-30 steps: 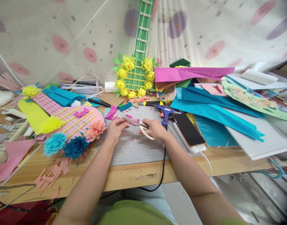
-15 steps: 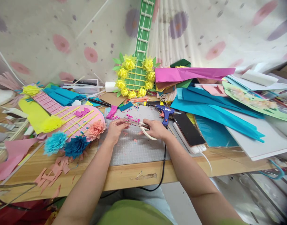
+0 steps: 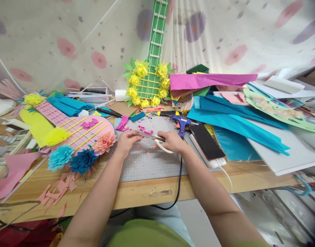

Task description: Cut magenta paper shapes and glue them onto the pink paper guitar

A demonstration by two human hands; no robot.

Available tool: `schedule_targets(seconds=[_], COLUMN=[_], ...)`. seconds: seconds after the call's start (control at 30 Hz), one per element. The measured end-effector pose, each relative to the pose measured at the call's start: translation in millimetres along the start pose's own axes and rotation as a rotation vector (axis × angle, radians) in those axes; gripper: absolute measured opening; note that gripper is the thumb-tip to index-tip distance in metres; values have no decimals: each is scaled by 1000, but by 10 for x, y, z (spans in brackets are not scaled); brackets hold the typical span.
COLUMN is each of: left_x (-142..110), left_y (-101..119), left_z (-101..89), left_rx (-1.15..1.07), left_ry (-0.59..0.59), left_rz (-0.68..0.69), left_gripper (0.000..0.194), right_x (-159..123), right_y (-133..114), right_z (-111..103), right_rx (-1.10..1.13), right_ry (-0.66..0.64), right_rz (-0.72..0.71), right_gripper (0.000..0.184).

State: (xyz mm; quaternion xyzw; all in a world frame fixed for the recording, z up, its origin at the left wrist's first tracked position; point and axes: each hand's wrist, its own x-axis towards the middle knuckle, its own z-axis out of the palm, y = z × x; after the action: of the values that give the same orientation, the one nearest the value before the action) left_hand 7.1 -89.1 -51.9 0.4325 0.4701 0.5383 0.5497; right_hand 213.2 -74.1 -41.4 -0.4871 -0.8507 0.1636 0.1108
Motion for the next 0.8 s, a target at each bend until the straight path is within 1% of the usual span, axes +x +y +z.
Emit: schedule_targets(seconds=[0.2, 0.63, 0.7, 0.73, 0.8], left_x=[-3, 5, -4, -9, -17], left_y=[7, -1, 15, 22, 26], left_z=[-6, -37, -30, -25, -11], left_rx=[-7, 26, 32, 36, 51], left_ry=[45, 2, 5, 8, 5], left_rz=[-12, 6, 10, 13, 25], left_gripper=[19, 20, 19, 19, 18], right_x=[-4, -2, 5, 12, 32], right_y=[8, 16, 27, 30, 19], right_z=[-11, -29, -26, -18, 14], right_rx=[-18, 55, 115, 178, 417], right_ry=[-5, 3, 18, 28, 44], right_rz=[-4, 1, 9, 22, 78], right_gripper=[40, 39, 38, 39, 40])
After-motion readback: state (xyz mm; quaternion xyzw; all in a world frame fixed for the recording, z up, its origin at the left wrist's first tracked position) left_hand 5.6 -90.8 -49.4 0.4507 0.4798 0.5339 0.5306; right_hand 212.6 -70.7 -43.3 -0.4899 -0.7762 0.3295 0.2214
